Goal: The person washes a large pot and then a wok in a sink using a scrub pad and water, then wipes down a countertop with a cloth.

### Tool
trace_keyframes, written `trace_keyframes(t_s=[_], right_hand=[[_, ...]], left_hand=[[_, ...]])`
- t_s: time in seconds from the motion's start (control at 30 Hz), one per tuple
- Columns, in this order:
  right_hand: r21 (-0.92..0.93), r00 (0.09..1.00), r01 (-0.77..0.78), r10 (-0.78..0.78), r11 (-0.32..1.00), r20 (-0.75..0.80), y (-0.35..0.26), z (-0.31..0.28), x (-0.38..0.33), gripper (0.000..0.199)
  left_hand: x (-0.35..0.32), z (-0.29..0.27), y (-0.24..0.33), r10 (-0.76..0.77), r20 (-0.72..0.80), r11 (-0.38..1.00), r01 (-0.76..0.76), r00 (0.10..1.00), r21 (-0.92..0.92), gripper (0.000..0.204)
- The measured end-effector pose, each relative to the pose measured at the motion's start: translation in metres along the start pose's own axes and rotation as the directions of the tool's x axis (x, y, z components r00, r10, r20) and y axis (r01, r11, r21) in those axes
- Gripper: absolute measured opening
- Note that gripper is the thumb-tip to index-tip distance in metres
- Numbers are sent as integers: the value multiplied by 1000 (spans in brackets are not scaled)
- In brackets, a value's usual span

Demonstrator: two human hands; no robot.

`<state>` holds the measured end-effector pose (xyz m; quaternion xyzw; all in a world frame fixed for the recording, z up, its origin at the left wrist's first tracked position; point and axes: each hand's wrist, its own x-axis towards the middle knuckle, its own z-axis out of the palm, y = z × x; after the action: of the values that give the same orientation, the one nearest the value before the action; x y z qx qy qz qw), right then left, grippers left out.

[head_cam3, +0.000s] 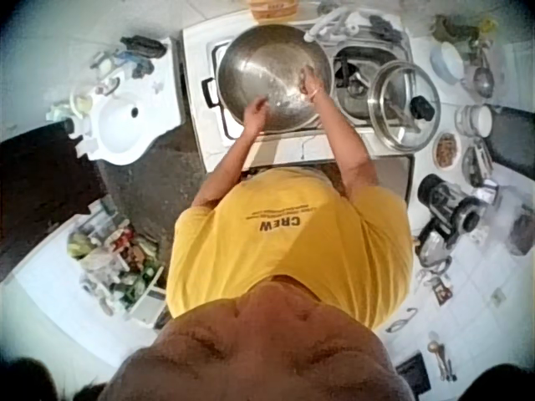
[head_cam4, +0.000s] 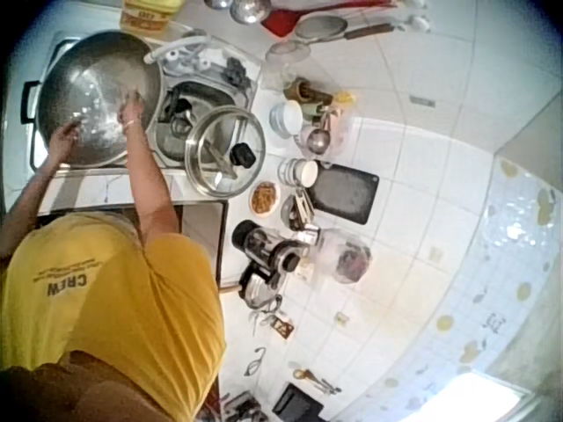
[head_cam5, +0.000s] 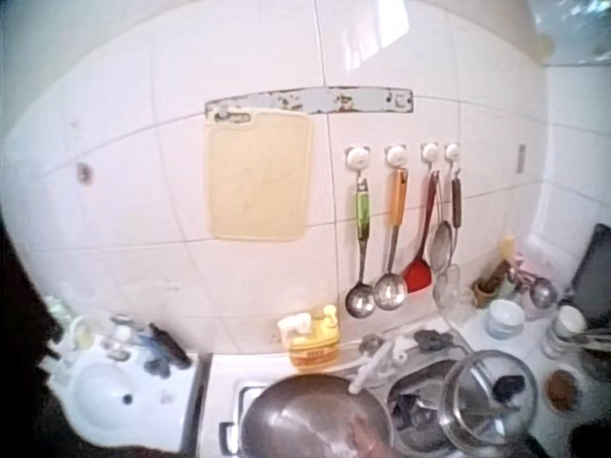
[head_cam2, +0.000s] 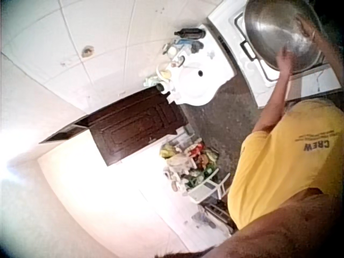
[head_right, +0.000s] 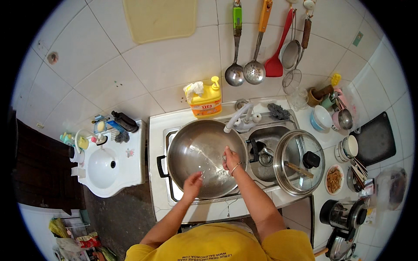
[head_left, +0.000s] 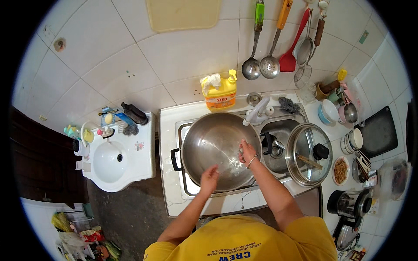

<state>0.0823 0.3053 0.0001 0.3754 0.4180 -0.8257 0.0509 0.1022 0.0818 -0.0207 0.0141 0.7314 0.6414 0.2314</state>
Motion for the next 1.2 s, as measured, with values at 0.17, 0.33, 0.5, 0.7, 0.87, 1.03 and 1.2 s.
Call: trace_keyframes(t_s=[0.17,0.33,0.5,0.7,0.87,1.03,1.2], right_hand=[[-338,988,99,-131,936,-75,3,-1,8,44],[-755,893,380,-425,534,148,35,-26,39,44],[-897,836,386,-494,218,240,22,-32,12,32],[-400,771,498,-604,770,-204,-110,-75,-22,40],[-692,603,406,-744,597,-288,-153,-139,57,50],[-591,704,433,-664,681,-250,-179,-150,111,56],[-523,812,304,-504,797,-295,-169,-178,139,55]], left_hand=[[16,-49,50,186,-233,982,-173,954,77,28],[21,-66,62,201,-291,980,-196,935,46,30],[26,-94,49,368,-462,915,-228,807,332,30],[41,-131,28,406,-585,863,-85,702,498,47],[53,-117,23,124,-566,985,-32,815,170,51],[52,-102,25,177,-564,966,-33,807,255,58],[49,-101,29,188,-539,961,-41,821,273,58]])
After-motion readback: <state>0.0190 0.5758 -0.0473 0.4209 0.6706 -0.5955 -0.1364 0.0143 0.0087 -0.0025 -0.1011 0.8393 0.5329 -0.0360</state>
